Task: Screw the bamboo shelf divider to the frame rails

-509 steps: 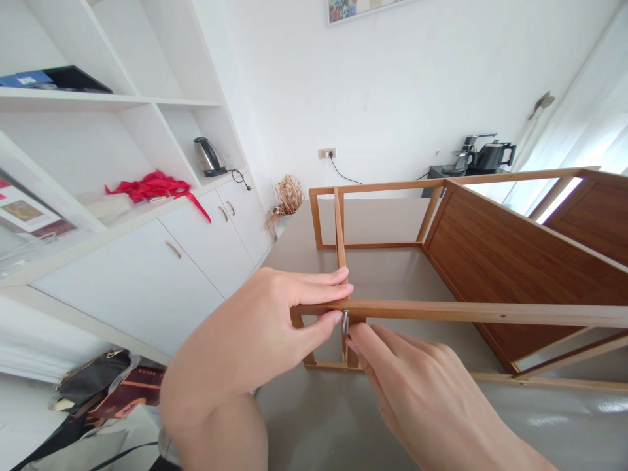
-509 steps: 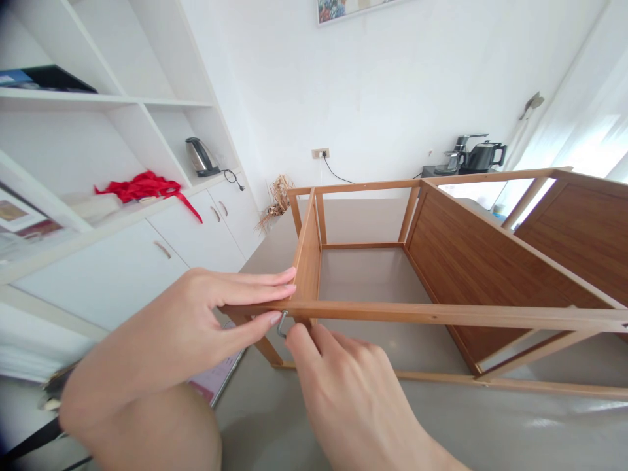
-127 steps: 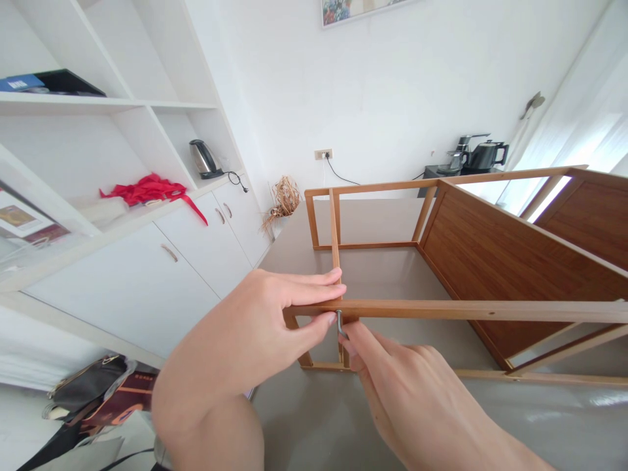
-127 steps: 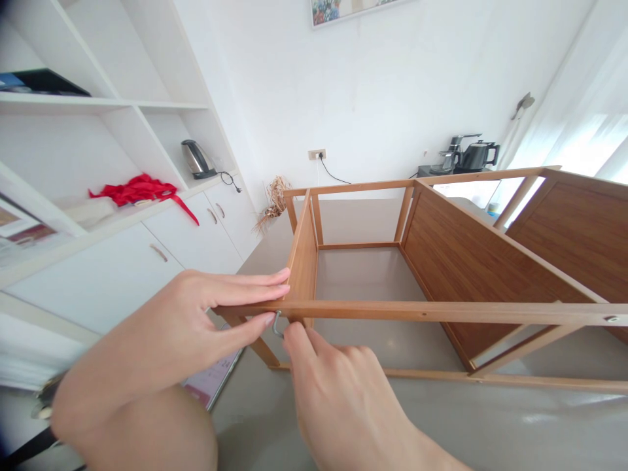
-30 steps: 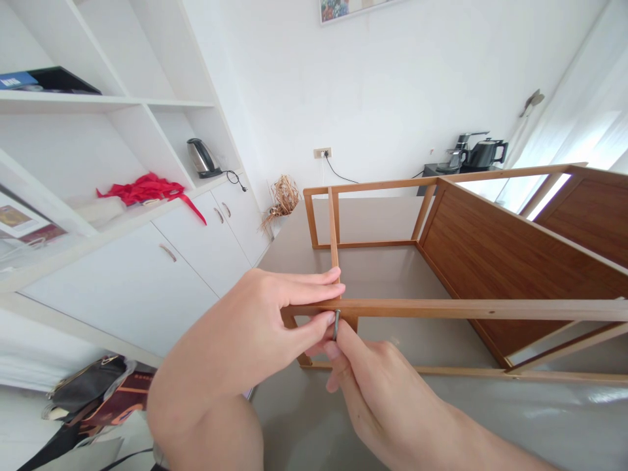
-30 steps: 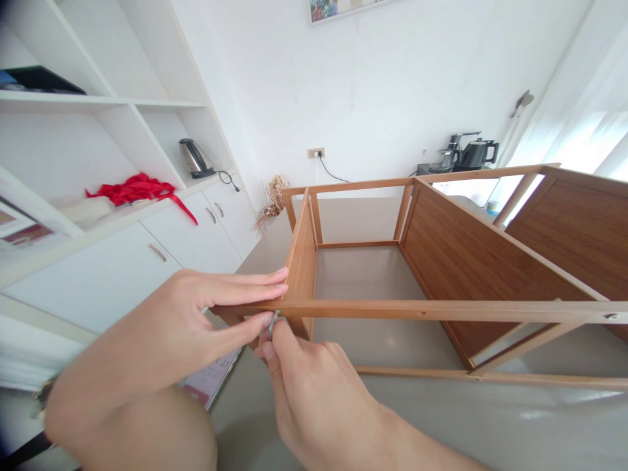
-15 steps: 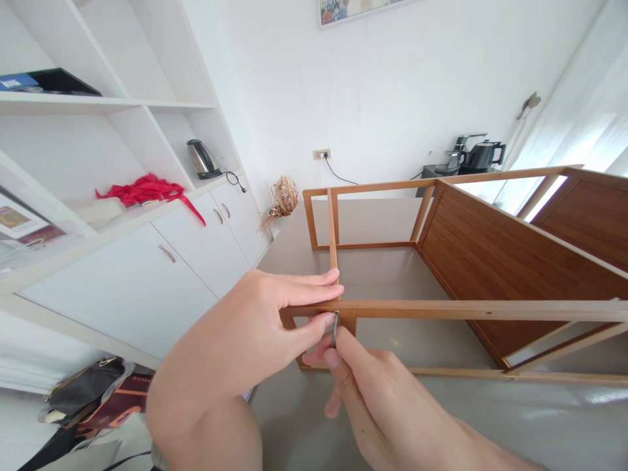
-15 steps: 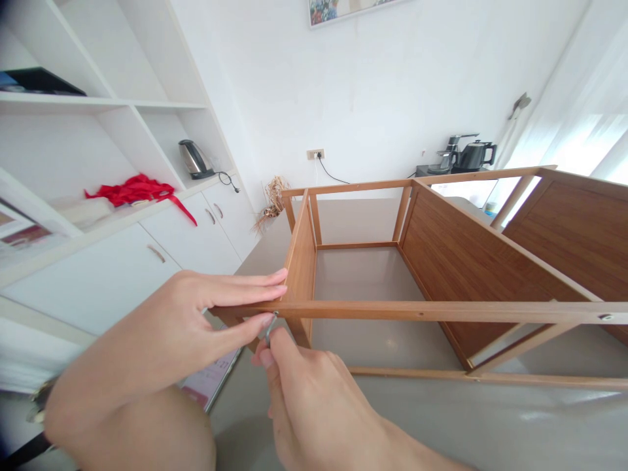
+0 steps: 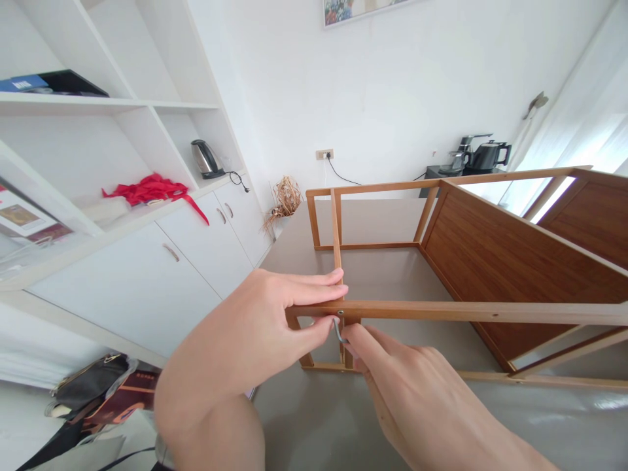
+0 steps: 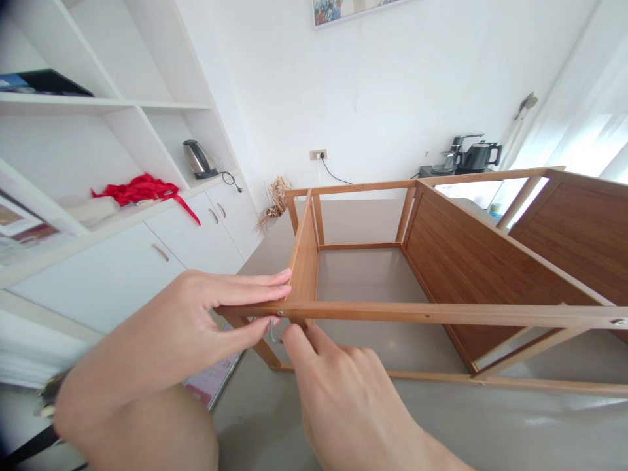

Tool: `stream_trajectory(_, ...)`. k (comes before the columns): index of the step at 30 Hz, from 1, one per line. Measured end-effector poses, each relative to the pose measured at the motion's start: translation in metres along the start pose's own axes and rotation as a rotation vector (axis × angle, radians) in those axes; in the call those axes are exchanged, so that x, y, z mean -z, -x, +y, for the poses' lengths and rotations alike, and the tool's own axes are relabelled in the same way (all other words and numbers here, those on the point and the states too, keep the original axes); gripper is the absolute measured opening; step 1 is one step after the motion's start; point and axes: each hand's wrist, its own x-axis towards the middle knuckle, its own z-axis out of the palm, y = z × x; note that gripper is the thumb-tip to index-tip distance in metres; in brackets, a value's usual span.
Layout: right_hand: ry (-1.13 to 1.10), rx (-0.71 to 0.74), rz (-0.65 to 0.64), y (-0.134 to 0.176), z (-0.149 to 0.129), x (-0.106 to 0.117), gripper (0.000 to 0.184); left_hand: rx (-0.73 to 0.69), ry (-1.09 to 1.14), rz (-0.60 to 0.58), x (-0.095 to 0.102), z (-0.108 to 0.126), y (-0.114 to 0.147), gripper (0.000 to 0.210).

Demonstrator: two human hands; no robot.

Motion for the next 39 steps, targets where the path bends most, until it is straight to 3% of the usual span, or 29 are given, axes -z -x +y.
stream_trajectory(6,0.119,0.003,0.055,0.004,0.003,0.003,0.035,-0.006,0.001,0.013,0.002,0.003,0.0,0.041)
stream_trajectory(13,0.071,-0.038,0.019,0.004,0.002,0.005,0.031,0.008,-0.005,0.013,0.002,0.005,-0.001,0.04)
stream_trajectory(24,0.158,-0.014,0.068,0.003,0.001,0.008,0.027,0.013,0.012,0.006,0.002,0.006,-0.001,0.038)
stream_trajectory(39,0.044,0.0,0.018,0.0,-0.001,-0.003,0.021,0.017,0.003,0.011,0.002,0.005,-0.001,0.037)
